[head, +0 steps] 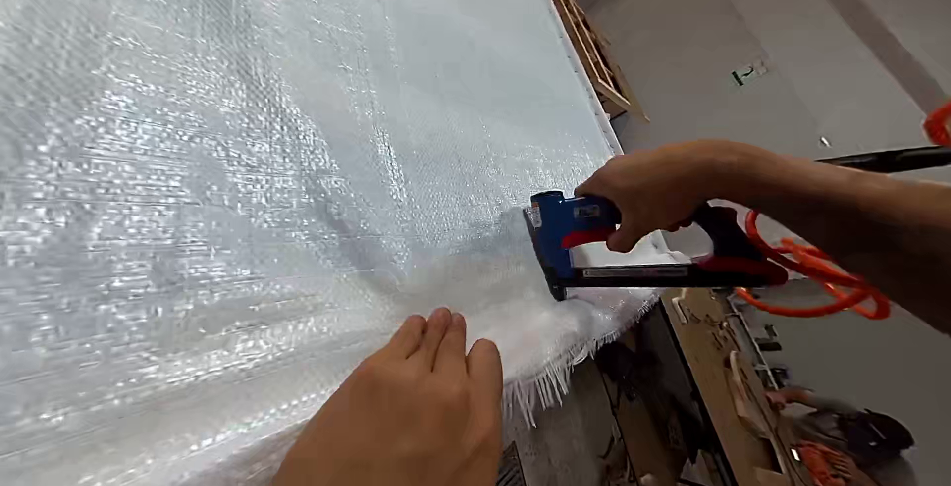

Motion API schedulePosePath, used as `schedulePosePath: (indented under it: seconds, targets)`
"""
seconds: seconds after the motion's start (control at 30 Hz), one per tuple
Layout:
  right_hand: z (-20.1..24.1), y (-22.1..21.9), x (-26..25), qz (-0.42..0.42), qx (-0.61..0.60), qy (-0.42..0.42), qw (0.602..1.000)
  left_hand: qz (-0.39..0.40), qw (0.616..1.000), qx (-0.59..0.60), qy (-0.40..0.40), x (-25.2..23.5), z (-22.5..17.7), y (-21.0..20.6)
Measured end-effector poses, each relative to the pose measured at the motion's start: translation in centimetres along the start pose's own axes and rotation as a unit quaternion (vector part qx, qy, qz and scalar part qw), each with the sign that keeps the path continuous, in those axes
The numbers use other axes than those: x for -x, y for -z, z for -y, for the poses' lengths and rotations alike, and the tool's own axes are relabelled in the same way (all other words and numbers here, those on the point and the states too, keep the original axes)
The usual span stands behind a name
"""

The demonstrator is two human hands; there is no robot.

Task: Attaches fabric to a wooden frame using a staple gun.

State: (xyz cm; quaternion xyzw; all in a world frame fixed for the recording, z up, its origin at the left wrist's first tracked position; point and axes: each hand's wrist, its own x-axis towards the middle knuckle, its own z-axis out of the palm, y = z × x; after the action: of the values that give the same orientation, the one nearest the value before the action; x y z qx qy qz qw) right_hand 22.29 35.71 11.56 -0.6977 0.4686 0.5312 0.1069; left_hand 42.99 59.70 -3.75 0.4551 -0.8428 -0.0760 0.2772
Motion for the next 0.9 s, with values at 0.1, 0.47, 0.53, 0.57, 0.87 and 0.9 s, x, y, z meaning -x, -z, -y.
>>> schedulePosePath:
  seconds: [0.1,0.47,0.53,0.57,0.87,0.9]
  targets:
    - [0.6,1.0,0.0,0.026,-0.024,0.005,0.999,0.004,1.0,0.016,0.004,0.2,-0.2,0.2]
    - [5.9,4.5,-0.5,0.081,-0.056,0.016,0.995,-0.042,0.996,0.05,0.062,0.7,-1.4,0.7]
    - [7.4,4.6,-0.4,0.094,-0.051,0.03,0.994,-0.048,0.997,0.021,0.06,1.0,-1.9,1.0]
    - [8.0,4.9,-0.3,0.098,-0.044,0.03,0.994,-0.051,0.997,0.016,0.057,1.6,-1.9,1.3]
    - [13.2,6.9,2.2,-0.003,-0.029,0.04,0.999,0.053,0.998,0.015,0.034,12.7,6.4,10.0]
    - [13.8,6.9,2.3,0.001,-0.029,0.043,0.999,0.046,0.998,0.041,-0.005,12.8,6.9,9.9]
